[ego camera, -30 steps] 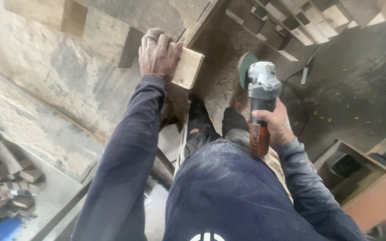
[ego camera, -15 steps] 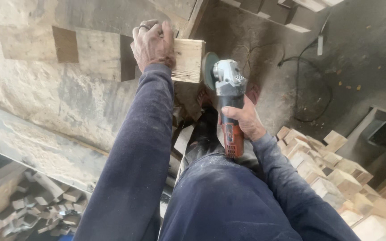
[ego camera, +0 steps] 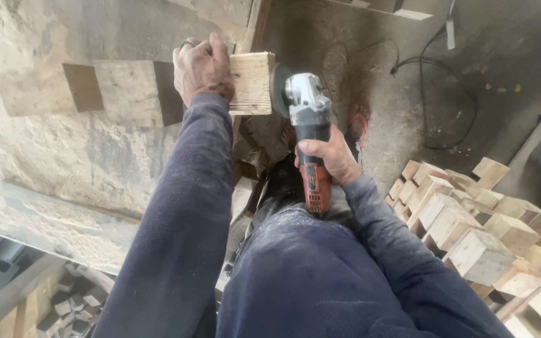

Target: The person uses an angle grinder with a sanding disc to smooth the surfaces of small wooden blocks placed on a workbench. The person holds each block with one hand and moves the grinder across the top and side faces, then sets the block aside and repeats the process on additional blocks.

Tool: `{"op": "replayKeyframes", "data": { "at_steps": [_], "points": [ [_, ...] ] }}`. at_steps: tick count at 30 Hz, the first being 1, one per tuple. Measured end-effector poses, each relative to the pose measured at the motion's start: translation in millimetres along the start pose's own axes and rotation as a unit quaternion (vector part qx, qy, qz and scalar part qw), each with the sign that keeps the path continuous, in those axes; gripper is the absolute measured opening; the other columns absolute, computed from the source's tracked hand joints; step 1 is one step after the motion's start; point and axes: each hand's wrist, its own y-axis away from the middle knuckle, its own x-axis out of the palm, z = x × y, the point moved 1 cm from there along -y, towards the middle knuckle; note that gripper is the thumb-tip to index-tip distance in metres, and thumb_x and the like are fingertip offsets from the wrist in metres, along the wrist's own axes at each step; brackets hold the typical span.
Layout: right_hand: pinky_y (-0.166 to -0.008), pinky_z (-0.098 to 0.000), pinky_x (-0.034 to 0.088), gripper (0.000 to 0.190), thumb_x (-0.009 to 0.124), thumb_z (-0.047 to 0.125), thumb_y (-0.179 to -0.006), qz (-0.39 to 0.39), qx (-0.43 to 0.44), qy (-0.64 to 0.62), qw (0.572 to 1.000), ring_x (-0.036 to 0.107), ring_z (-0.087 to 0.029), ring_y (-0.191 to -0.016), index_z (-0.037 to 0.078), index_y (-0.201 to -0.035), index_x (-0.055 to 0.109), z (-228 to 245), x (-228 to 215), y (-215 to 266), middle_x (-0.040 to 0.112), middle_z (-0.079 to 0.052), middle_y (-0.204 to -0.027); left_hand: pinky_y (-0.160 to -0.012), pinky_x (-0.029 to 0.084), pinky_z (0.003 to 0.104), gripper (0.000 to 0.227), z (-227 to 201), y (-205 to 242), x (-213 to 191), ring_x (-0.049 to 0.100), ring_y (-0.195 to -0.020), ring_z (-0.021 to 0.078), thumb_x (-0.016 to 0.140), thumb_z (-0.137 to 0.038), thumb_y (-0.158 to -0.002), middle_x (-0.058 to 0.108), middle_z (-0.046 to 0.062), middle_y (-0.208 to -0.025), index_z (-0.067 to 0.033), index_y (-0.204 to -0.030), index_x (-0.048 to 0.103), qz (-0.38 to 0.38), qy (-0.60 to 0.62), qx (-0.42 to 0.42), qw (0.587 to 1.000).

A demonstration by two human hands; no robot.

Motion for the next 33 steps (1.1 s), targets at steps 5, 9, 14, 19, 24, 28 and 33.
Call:
{"op": "replayKeyframes", "data": {
  "at_steps": [5, 9, 14, 19, 24, 28, 33],
  "points": [
    [-0.059, -0.0367, 0.059, 0.05, 0.074, 0.025, -0.079, -0.039, 0.031, -0.003, 0.999, 0.068, -0.022, -0.067, 0.003, -0.119, 0.052, 15.6, 2.2, -12.1, 0.064, -0.011, -0.084, -0.095, 0.052, 0.041, 0.05, 0.2, -3.0, 1.2, 0.058, -0.112, 0.0228, 0.045, -0.046, -0.103, 0.068, 0.009, -0.116, -0.012, -0.086, 0.079, 0.004, -0.006, -0.009, 1.0],
    [-0.059, -0.0362, 0.06, 0.051, 0.073, 0.023, -0.077, -0.011, 0.025, 0.015, 1.0, 0.068, -0.021, -0.067, 0.005, -0.12, 0.051, 18.4, -0.7, -8.3, 0.065, -0.011, -0.083, -0.095, 0.052, 0.04, 0.052, -1.1, -0.6, 0.7, 0.058, -0.112, 0.0209, 0.046, -0.046, -0.101, 0.068, 0.008, -0.114, -0.0126, -0.08, 0.08, 0.012, 0.01, -0.026, 1.0],
    [-0.057, -0.0374, 0.06, 0.046, 0.072, 0.025, -0.081, 0.01, 0.041, -0.019, 0.999, 0.069, -0.022, -0.068, 0.004, -0.117, 0.052, 18.3, -5.5, -21.3, 0.066, -0.012, -0.084, -0.094, 0.053, 0.04, 0.052, -1.5, 1.2, -0.4, 0.059, -0.11, 0.0209, 0.049, -0.047, -0.101, 0.069, 0.007, -0.111, -0.0108, -0.077, 0.078, 0.004, 0.004, -0.036, 0.999],
    [-0.058, -0.0368, 0.059, 0.046, 0.072, 0.025, -0.082, 0.008, 0.048, 0.005, 0.999, 0.068, -0.022, -0.067, 0.004, -0.117, 0.053, 27.6, -14.0, -24.8, 0.065, -0.011, -0.083, -0.094, 0.052, 0.042, 0.052, 0.4, 0.3, 2.6, 0.058, -0.111, 0.0249, 0.051, -0.047, -0.1, 0.069, 0.009, -0.108, -0.011, -0.075, 0.079, -0.023, 0.006, -0.016, 1.0],
    [-0.057, -0.0383, 0.06, 0.044, 0.072, 0.027, -0.083, 0.048, 0.056, -0.03, 0.997, 0.069, -0.022, -0.068, 0.002, -0.115, 0.054, 31.7, -12.9, -21.8, 0.066, -0.012, -0.083, -0.093, 0.052, 0.044, 0.05, 3.6, 0.4, 5.9, 0.058, -0.111, 0.0273, 0.053, -0.046, -0.1, 0.07, 0.01, -0.112, -0.0092, -0.079, 0.08, -0.054, 0.004, 0.005, 0.999],
    [-0.056, -0.0381, 0.058, 0.045, 0.074, 0.029, -0.081, 0.025, 0.093, -0.019, 0.995, 0.067, -0.023, -0.067, 0.005, -0.112, 0.053, 35.6, -17.2, -30.8, 0.065, -0.013, -0.081, -0.095, 0.051, 0.043, 0.046, 7.1, 0.6, 10.6, 0.059, -0.112, 0.0268, 0.055, -0.046, -0.1, 0.069, 0.012, -0.113, -0.012, -0.085, 0.082, -0.058, 0.011, -0.007, 0.998],
    [-0.061, -0.0372, 0.059, 0.044, 0.073, 0.03, -0.083, 0.08, 0.06, 0.011, 0.995, 0.068, -0.022, -0.07, 0.004, -0.113, 0.055, 43.0, -27.8, -31.4, 0.066, -0.012, -0.084, -0.094, 0.052, 0.043, 0.044, 8.1, -1.8, 14.2, 0.06, -0.11, 0.025, 0.056, -0.044, -0.1, 0.07, 0.009, -0.113, -0.0128, -0.083, 0.081, -0.047, 0.025, -0.026, 0.998]
  ]
}}
